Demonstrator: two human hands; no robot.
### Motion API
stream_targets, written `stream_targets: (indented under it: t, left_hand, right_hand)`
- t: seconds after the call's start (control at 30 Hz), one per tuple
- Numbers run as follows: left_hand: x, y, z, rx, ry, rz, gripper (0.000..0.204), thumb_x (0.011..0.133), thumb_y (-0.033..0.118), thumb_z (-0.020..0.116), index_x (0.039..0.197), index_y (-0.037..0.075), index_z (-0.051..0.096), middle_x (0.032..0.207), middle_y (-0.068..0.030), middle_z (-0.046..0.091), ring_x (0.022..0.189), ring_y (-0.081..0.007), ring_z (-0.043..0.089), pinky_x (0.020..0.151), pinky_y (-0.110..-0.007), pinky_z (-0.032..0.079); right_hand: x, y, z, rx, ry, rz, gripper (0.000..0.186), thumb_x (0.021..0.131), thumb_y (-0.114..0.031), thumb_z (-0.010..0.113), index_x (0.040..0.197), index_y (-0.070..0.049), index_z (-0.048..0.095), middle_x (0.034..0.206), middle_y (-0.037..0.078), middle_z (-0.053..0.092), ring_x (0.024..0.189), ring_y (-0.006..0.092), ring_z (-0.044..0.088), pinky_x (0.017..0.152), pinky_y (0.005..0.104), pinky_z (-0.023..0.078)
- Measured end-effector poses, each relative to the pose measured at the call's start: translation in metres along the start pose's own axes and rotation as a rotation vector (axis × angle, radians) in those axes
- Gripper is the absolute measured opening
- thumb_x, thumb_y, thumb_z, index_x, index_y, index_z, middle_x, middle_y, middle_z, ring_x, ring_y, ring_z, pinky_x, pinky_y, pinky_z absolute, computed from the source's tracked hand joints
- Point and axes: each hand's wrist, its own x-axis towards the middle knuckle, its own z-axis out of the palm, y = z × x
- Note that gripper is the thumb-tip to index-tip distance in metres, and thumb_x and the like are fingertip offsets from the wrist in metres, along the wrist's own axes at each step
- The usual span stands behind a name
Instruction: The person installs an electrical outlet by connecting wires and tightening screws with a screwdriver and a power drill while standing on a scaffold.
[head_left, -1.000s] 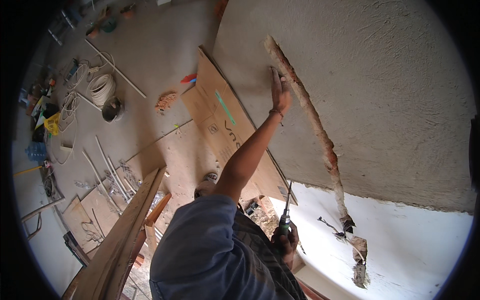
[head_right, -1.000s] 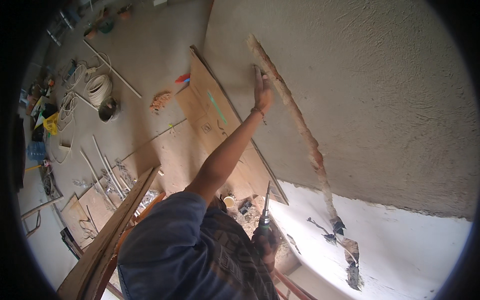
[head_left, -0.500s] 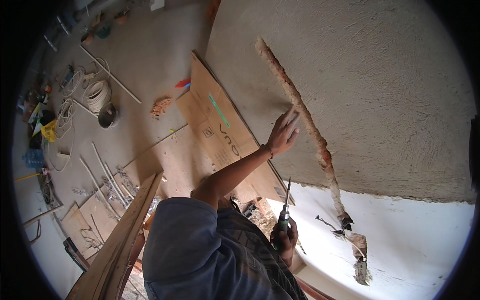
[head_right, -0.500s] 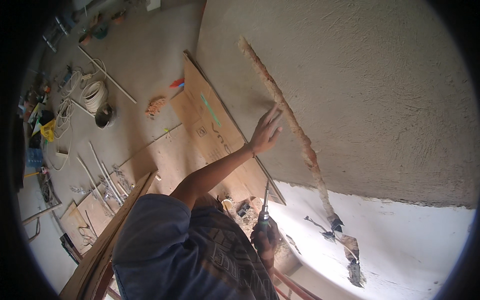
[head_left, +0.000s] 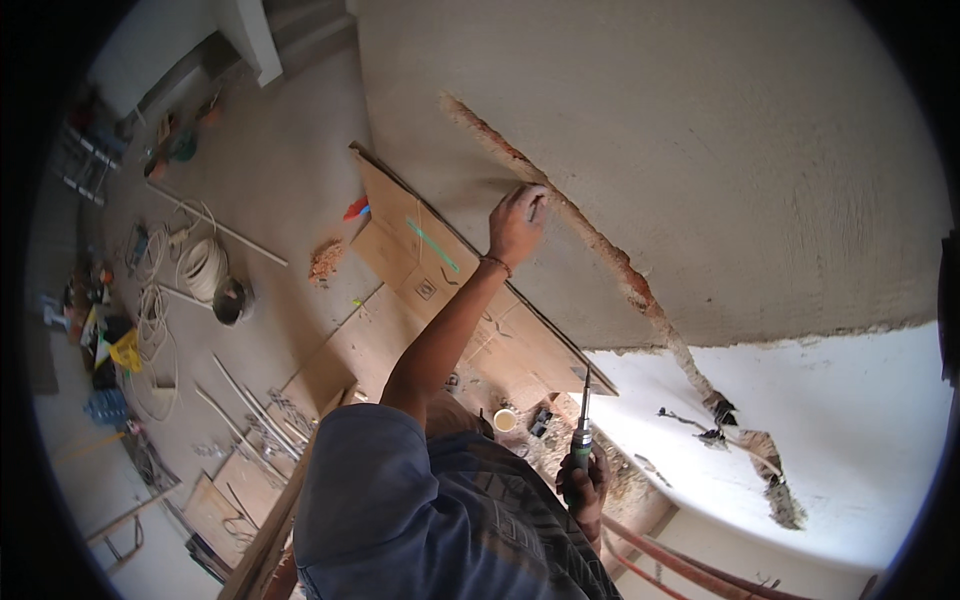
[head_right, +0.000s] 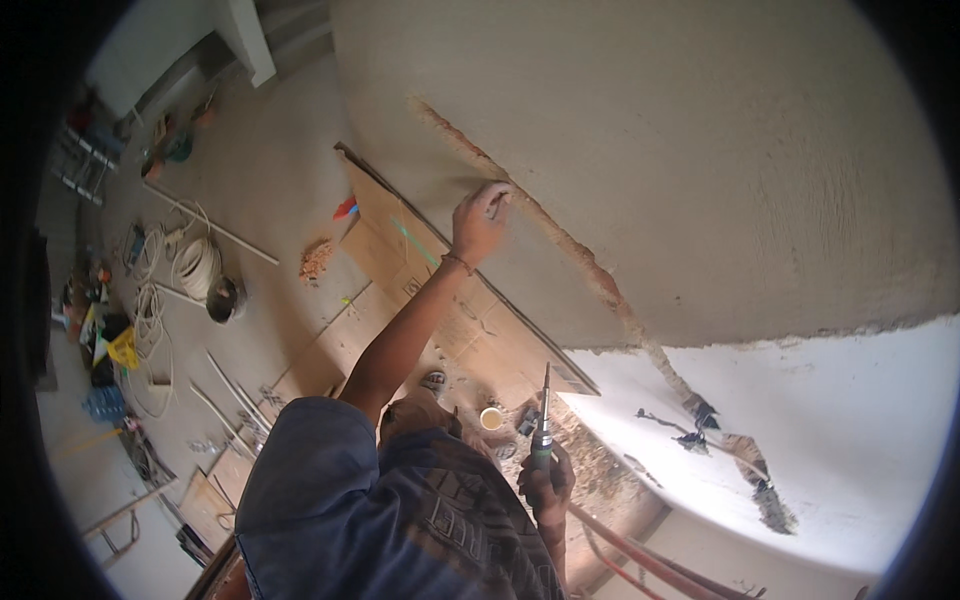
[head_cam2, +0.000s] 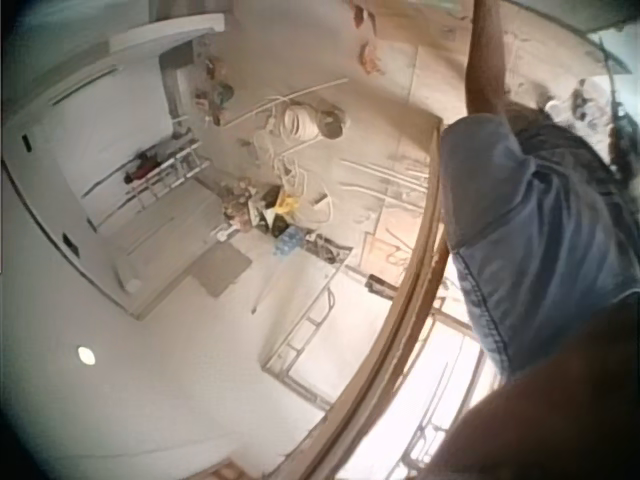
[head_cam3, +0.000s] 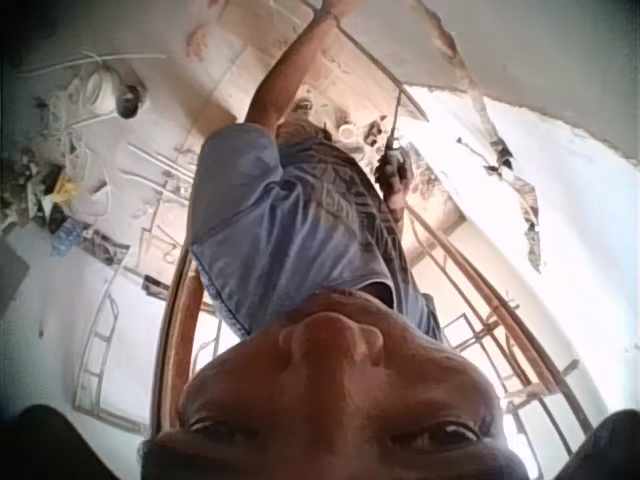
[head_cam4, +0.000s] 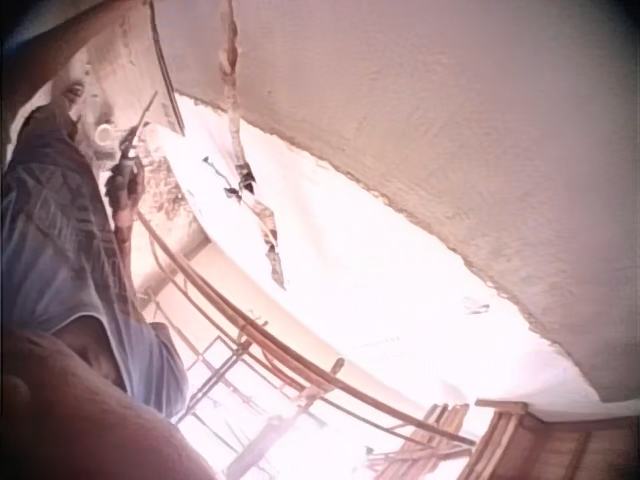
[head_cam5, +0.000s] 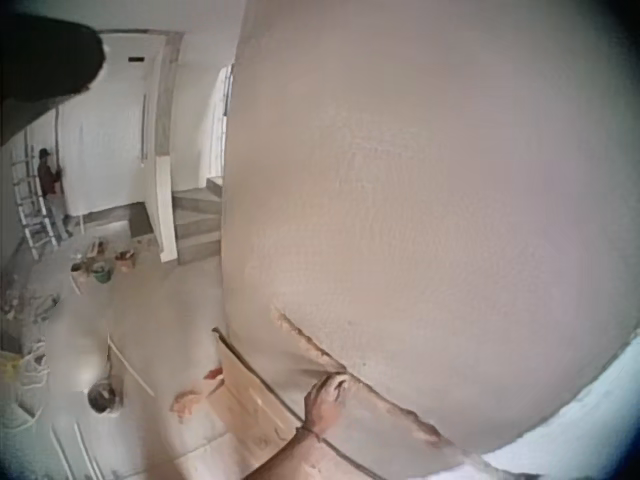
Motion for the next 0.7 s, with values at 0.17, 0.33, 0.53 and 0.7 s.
stream_targets:
  t: [0.17,0.33,0.53,0.7]
  left_hand:
    - [0.001,-0.007,0.002,0.048,-0.07,-0.078,0.024,0.087,0.013,0.062,0.111,0.006,0.063,0.091,-0.0133,0.067,0.081,-0.0287,0.064,0.072,-0.038,0.051]
    - [0.007,-0.011,-0.002,0.067,-0.128,-0.041,0.03,0.086,0.017,0.065,0.113,0.005,0.064,0.083,-0.0136,0.066,0.075,-0.0271,0.064,0.068,-0.038,0.052]
    - [-0.005,-0.014,-0.023,0.068,-0.232,0.105,0.013,0.08,0.009,0.067,0.088,0.005,0.057,0.077,-0.0103,0.06,0.069,-0.0279,0.061,0.063,-0.038,0.05]
    - [-0.087,-0.002,-0.017,-0.041,-0.629,0.074,0.014,0.079,0.007,0.066,0.086,0.004,0.054,0.078,-0.0126,0.059,0.07,-0.0297,0.061,0.063,-0.038,0.049]
  right_hand:
    - [0.0,0.005,-0.012,0.021,0.012,-0.034,0.064,0.082,-0.028,0.068,0.132,0.0,0.04,0.084,0.011,0.059,0.059,0.0148,0.057,0.046,0.0258,0.046]
    - [-0.002,0.009,-0.02,0.053,0.075,-0.04,0.065,0.082,-0.03,0.069,0.132,0.0,0.041,0.083,0.011,0.059,0.059,0.014,0.058,0.045,0.0247,0.046]
    - [-0.001,0.013,-0.024,0.092,0.092,-0.062,0.066,0.081,-0.031,0.069,0.133,-0.001,0.041,0.084,0.01,0.059,0.06,0.0138,0.058,0.046,0.0244,0.046]
    - [-0.003,0.018,-0.035,0.108,0.191,-0.106,0.068,0.082,-0.039,0.067,0.132,0.001,0.043,0.086,0.011,0.06,0.06,0.0135,0.058,0.045,0.0237,0.044]
